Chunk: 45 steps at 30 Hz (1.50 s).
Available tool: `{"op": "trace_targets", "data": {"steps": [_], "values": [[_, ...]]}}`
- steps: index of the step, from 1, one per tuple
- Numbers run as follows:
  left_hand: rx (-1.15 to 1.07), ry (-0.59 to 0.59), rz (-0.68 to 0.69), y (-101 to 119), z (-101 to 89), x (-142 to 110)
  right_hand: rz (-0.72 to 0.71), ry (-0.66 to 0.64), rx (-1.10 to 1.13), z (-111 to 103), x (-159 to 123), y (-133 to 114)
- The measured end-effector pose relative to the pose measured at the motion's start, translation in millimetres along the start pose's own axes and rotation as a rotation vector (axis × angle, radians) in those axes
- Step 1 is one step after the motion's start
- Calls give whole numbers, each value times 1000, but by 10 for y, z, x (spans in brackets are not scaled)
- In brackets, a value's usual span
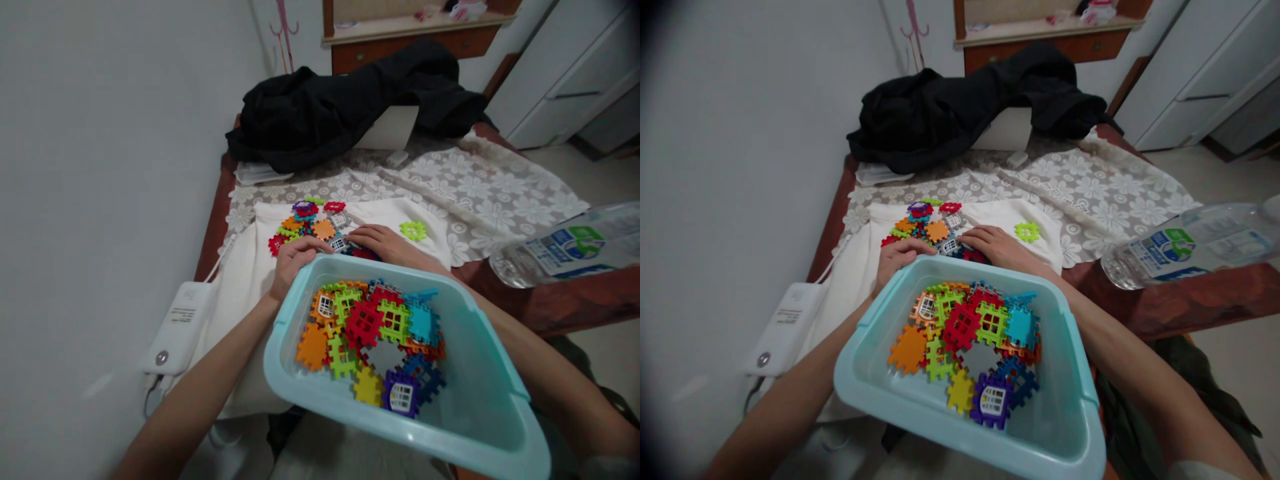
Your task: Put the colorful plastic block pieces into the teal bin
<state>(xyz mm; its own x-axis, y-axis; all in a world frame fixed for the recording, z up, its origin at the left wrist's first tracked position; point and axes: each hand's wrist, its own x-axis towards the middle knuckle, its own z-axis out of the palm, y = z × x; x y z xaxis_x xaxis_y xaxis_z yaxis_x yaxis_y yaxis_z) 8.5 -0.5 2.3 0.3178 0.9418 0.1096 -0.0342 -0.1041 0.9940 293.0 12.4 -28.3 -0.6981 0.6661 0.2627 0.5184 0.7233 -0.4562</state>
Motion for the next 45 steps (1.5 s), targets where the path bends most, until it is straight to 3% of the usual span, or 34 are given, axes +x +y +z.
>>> {"op": "trace_targets", "data": {"steps": [7,13,18,27,33,36,40,45], "values": [[18,-26,4,-16,-40,-27,44,49,-84,61,34,-25],[103,-29,32,-44,-81,-43,-19,-22,-123,151,55,64],[97,-24,26,-45,-84,-59,25,49,-149,241,70,100],[111,-13,70,48,-64,-64,48,5,-237,184,121,-29],[114,-21,63,6,-87,-84,166,111,-214,235,90,-11],[111,-10,52,-25,-89,-76,213,64,-216,215,117,-30],[86,-11,48,-17,-81,-59,146,-48,-291,124,247,-109],[89,-23,71,25,-82,-59,132,-30,-218,83,392,-150]]}}
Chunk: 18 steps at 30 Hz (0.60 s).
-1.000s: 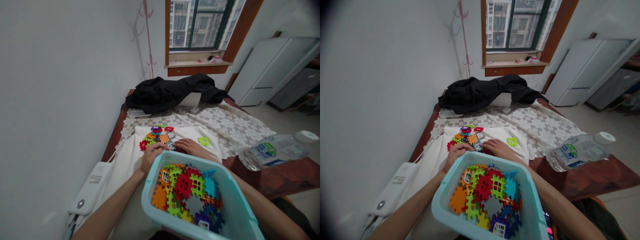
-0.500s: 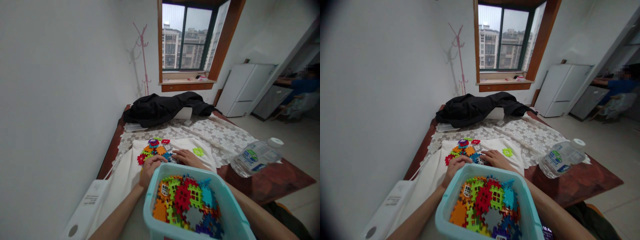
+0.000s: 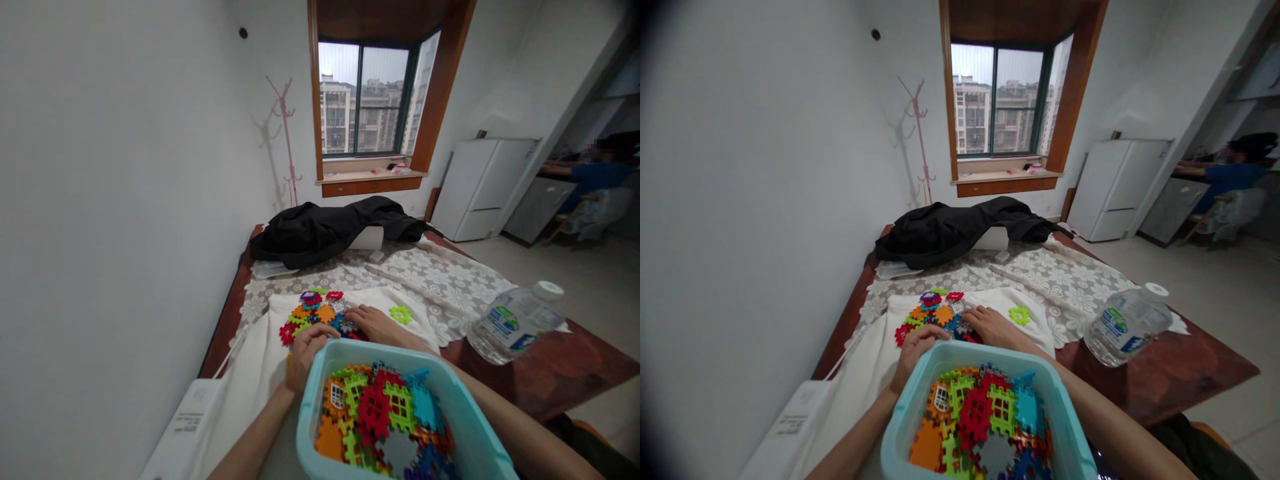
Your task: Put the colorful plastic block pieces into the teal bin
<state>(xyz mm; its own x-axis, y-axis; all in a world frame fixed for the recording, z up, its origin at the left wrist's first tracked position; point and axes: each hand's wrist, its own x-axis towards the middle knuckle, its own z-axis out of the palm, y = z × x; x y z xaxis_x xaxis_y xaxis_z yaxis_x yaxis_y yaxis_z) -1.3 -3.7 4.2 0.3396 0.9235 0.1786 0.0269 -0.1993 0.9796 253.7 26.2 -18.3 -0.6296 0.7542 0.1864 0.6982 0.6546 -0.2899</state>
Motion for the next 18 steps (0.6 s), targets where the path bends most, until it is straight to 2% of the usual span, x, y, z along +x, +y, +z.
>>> {"op": "trace_targets", "data": {"steps": [5,11,15,18], "values": [[6,8,-14,9,5,-16,42,17,63,21,6,27],[-33,14,-20,32,22,2,107,2,55,-116,-77,-79],[-85,13,-38,27,26,43,131,59,57,-81,-114,12],[-101,-5,-48,17,26,65,197,153,74,-12,-139,146]]}}
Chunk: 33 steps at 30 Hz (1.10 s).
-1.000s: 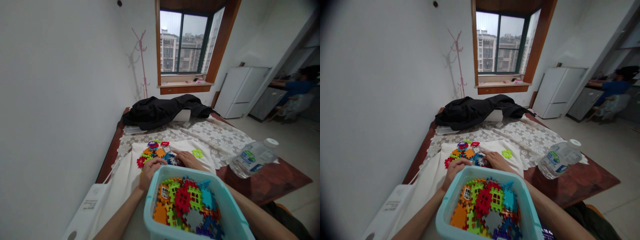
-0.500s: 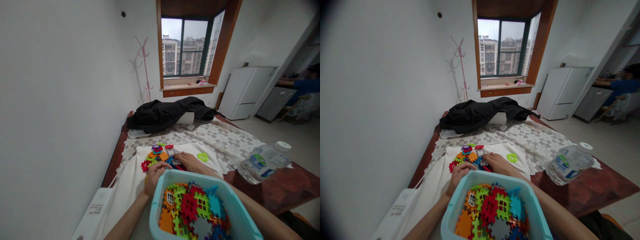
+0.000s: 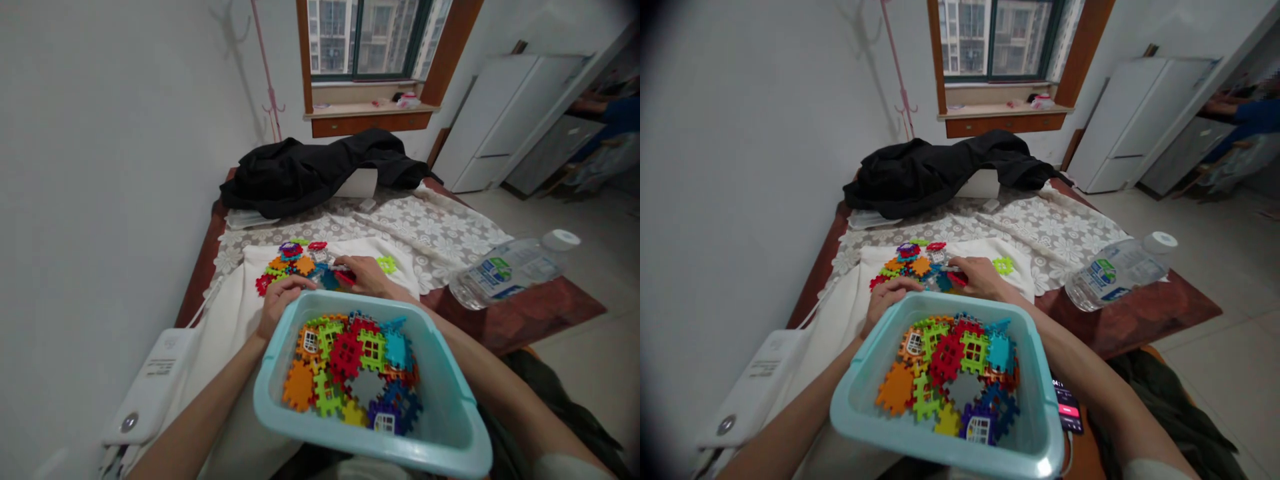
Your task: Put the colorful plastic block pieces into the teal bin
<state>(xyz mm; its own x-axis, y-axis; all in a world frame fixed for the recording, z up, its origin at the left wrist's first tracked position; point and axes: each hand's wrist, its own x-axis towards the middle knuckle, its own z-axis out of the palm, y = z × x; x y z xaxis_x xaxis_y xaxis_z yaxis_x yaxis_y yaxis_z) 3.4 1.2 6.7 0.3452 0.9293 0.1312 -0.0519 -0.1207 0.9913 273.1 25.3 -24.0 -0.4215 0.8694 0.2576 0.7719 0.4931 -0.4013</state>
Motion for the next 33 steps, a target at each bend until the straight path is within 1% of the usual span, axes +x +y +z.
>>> {"op": "trace_targets", "data": {"steps": [2,5,11,17,21,26,28,30,33], "values": [[-10,2,-7,-12,-1,9,36,48,-12,25,1,76],[-13,7,-22,-32,-4,16,56,57,-50,38,10,130],[-3,0,-19,-43,-17,20,49,52,-90,45,29,121],[19,2,-12,-40,-8,11,118,145,-40,53,33,127],[53,3,-13,-33,-2,-8,176,240,108,45,23,149],[78,5,9,-47,-13,-26,278,470,388,45,41,170],[78,7,10,-54,-15,-28,327,537,498,38,53,168],[59,4,1,-52,-8,-27,369,582,607,22,64,161],[14,1,-13,-24,14,-23,402,616,798,-23,80,137]]}}
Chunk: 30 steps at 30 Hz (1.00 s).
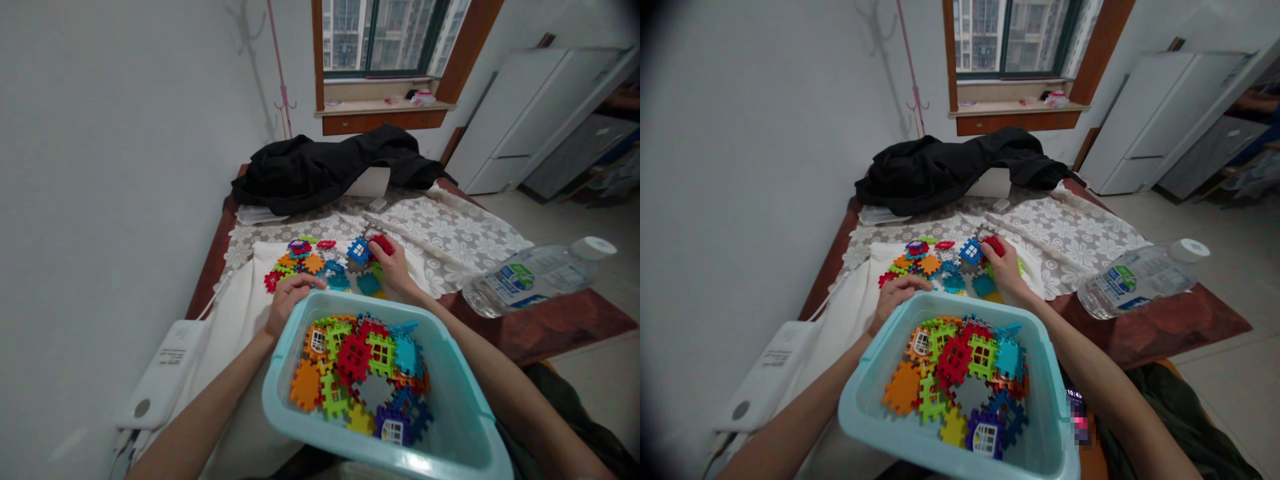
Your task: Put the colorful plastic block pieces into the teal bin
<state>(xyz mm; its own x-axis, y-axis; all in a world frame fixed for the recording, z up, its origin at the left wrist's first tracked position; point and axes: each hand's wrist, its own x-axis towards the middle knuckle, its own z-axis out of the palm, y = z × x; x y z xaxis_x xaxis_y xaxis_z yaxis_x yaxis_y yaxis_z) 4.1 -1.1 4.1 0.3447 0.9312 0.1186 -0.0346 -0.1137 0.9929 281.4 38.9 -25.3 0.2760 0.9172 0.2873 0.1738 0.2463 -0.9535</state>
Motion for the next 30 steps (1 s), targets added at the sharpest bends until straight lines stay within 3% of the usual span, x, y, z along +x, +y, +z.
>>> {"op": "trace_targets", "data": {"steps": [4,7,11,14,16,21,23,25,27,29,30], "values": [[7,6,-2,40,18,3,150,45,270,-22,16,-146],[9,4,-4,29,12,0,170,60,368,-100,8,-326],[2,-2,4,-32,-12,-19,168,-38,441,-313,-120,-612],[11,-4,-15,-60,-30,-39,138,-187,508,-489,-312,-814],[22,-5,-13,-51,-34,-49,102,-367,503,-557,-425,-949],[53,10,14,19,-16,-51,-61,-1227,376,-461,-452,-1307],[40,18,9,24,-12,-49,-158,-1427,373,-416,-403,-1384],[25,16,10,4,-17,-49,-211,-1393,398,-448,-359,-1380],[7,6,18,-28,-28,-49,-201,-1148,336,-554,-307,-1299],[-2,0,18,-56,-40,-48,-169,-829,108,-680,-216,-1156],[-1,-1,17,-64,-45,-47,-192,-749,-63,-733,-154,-1063]]}}
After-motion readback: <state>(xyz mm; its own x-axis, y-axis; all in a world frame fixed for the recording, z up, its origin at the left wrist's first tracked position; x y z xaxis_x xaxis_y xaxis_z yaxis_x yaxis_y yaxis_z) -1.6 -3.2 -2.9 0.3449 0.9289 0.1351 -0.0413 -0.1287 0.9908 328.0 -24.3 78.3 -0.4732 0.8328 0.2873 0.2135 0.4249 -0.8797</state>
